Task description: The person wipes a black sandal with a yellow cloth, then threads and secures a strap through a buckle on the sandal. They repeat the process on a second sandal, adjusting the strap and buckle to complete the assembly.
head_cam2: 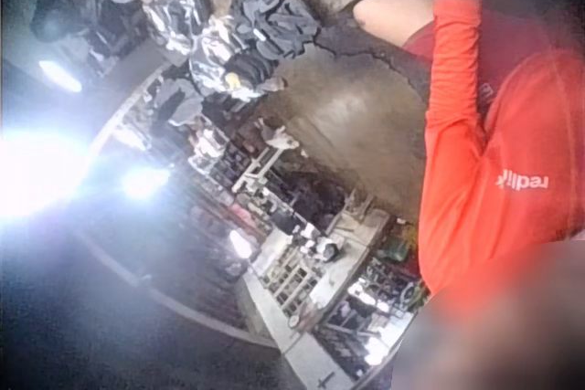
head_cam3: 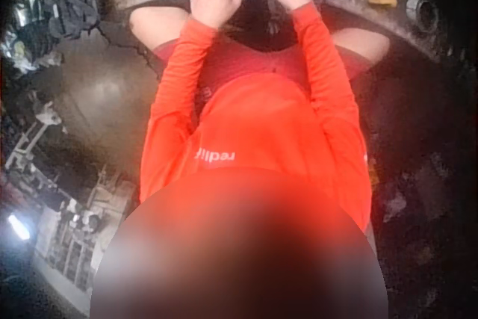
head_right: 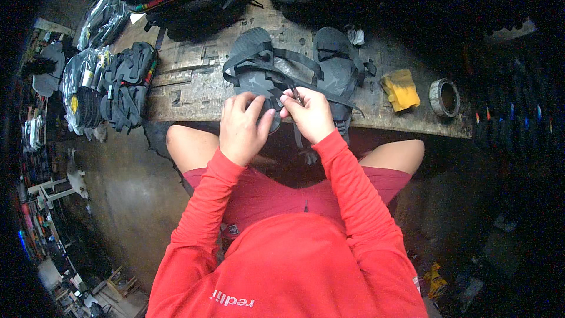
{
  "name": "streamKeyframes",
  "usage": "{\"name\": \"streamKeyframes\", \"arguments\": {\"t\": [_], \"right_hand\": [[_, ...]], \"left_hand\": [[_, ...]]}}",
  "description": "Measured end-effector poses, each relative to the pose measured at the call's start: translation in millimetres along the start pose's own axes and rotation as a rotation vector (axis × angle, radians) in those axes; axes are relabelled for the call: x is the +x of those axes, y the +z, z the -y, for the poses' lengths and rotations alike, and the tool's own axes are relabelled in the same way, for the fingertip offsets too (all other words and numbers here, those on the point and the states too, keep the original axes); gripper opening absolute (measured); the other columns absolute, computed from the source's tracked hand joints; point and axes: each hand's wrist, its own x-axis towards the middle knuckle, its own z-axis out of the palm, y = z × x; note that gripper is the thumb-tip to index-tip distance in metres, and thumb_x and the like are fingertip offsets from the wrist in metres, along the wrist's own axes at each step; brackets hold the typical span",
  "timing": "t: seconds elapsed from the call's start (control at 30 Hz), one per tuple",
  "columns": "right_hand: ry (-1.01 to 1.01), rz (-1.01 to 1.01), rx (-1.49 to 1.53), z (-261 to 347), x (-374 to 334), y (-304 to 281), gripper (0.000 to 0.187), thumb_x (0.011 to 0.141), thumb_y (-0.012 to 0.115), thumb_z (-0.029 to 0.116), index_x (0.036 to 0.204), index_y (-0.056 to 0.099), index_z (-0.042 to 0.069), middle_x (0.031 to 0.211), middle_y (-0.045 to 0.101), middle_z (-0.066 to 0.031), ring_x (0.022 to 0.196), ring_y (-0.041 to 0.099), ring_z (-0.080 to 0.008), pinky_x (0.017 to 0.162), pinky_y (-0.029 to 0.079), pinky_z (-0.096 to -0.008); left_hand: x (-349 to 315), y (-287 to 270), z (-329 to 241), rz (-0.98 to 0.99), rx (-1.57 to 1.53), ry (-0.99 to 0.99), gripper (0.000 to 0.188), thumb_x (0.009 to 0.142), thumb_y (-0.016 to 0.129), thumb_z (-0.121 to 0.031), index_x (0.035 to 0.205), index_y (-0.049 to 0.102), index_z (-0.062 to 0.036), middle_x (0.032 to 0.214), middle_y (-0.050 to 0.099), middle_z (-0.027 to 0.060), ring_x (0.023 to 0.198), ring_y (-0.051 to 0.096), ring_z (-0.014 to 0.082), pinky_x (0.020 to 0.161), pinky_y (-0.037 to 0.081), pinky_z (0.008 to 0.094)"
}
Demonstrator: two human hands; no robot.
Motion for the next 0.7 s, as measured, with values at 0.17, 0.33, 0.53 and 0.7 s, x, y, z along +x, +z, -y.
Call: {"name": "streamKeyframes", "arguments": {"t": [0.17, 0.33, 0.53, 0.7], "right_hand": [[0.056, -0.049, -0.160, 12, -4, 5, 0.015, 0.098, 0.062, 0.010, 0.105, 0.064, -0.003, 0.079, 0.065, -0.0012, 0.070, 0.063, -0.0068, 0.067, 0.055, -0.0238], [-0.168, 0.002, -0.499, 17, -17, 6, 0.016, 0.091, 0.065, 0.005, 0.105, 0.070, -0.001, 0.082, 0.071, -0.0086, 0.076, 0.069, -0.0120, 0.070, 0.055, -0.0305], [-0.503, 0.241, -0.898, 27, -13, 27, 0.033, 0.073, 0.059, -0.003, 0.102, 0.071, 0.006, 0.092, 0.070, -0.0157, 0.083, 0.069, -0.0332, 0.073, 0.055, -0.0402], [-0.528, 0.405, -0.812, 43, 1, 31, 0.034, 0.071, 0.060, -0.009, 0.102, 0.069, 0.002, 0.088, 0.069, -0.0167, 0.081, 0.068, -0.0336, 0.073, 0.054, -0.0384]], "left_hand": [[-12, 4, 6, -0.081, -0.231, -0.101, 0.018, 0.082, 0.073, -0.013, 0.091, 0.061, -0.0028, 0.087, 0.064, 0.0125, 0.082, 0.060, 0.0323, 0.073, 0.049, 0.0414], [-14, 6, 41, 0.030, -1.036, -0.667, 0.011, 0.092, 0.069, -0.010, 0.088, 0.060, -0.0037, 0.079, 0.060, -0.0019, 0.069, 0.056, 0.0071, 0.063, 0.046, 0.0230], [-21, 17, 57, -0.008, -1.328, -0.794, 0.009, 0.094, 0.066, -0.010, 0.097, 0.059, -0.0057, 0.087, 0.062, -0.0015, 0.075, 0.056, 0.0048, 0.066, 0.048, 0.0215], [-24, 19, 68, 0.017, -1.499, -0.789, 0.010, 0.094, 0.067, -0.010, 0.098, 0.059, -0.0051, 0.086, 0.062, -0.0013, 0.074, 0.057, 0.0060, 0.066, 0.049, 0.0229]]}}
